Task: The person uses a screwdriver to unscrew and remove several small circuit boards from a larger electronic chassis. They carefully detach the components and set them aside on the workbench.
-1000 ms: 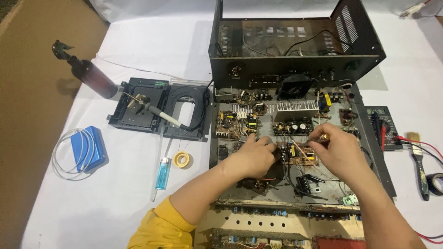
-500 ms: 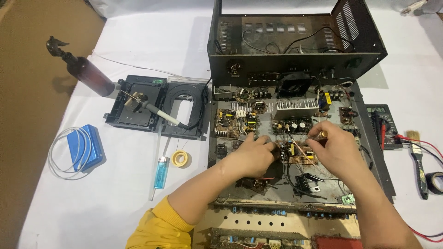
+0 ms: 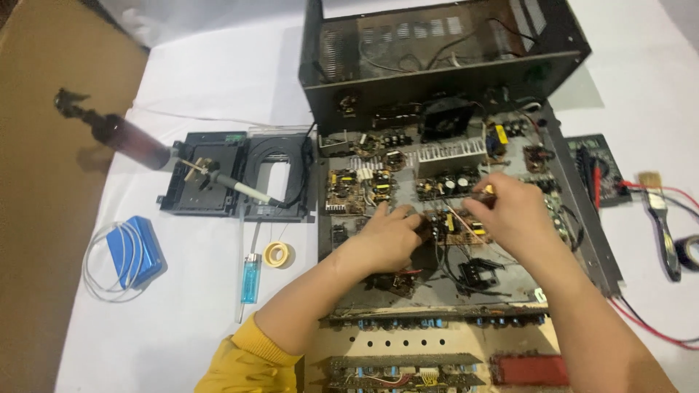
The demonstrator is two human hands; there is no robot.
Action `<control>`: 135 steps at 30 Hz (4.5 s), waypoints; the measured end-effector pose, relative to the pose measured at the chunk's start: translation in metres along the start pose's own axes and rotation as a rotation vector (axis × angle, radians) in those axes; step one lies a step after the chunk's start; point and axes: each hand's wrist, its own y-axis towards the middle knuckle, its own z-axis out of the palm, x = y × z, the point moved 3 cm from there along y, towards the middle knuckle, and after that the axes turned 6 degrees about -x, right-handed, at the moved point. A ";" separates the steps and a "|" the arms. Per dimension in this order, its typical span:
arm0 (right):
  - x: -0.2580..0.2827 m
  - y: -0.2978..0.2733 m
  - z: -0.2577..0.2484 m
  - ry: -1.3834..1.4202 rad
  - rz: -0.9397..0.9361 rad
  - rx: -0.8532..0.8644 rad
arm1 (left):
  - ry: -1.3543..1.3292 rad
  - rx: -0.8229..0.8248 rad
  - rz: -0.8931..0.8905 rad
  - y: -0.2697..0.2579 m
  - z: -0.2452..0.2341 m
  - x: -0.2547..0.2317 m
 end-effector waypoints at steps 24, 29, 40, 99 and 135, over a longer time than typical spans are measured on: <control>0.005 -0.005 -0.038 0.071 -0.086 0.271 | 0.302 0.366 -0.009 0.016 -0.033 -0.037; 0.000 0.004 -0.058 0.098 -0.005 0.378 | 0.352 0.507 -0.042 0.023 -0.042 -0.050; -0.024 0.014 -0.050 0.171 0.018 0.397 | 0.326 0.616 -0.147 0.027 -0.053 -0.062; -0.072 0.006 -0.017 0.005 -0.551 0.212 | 0.185 0.698 -0.098 0.035 -0.050 -0.068; -0.080 0.006 0.000 -0.163 -0.418 0.078 | 0.179 0.626 -0.166 0.038 -0.041 -0.065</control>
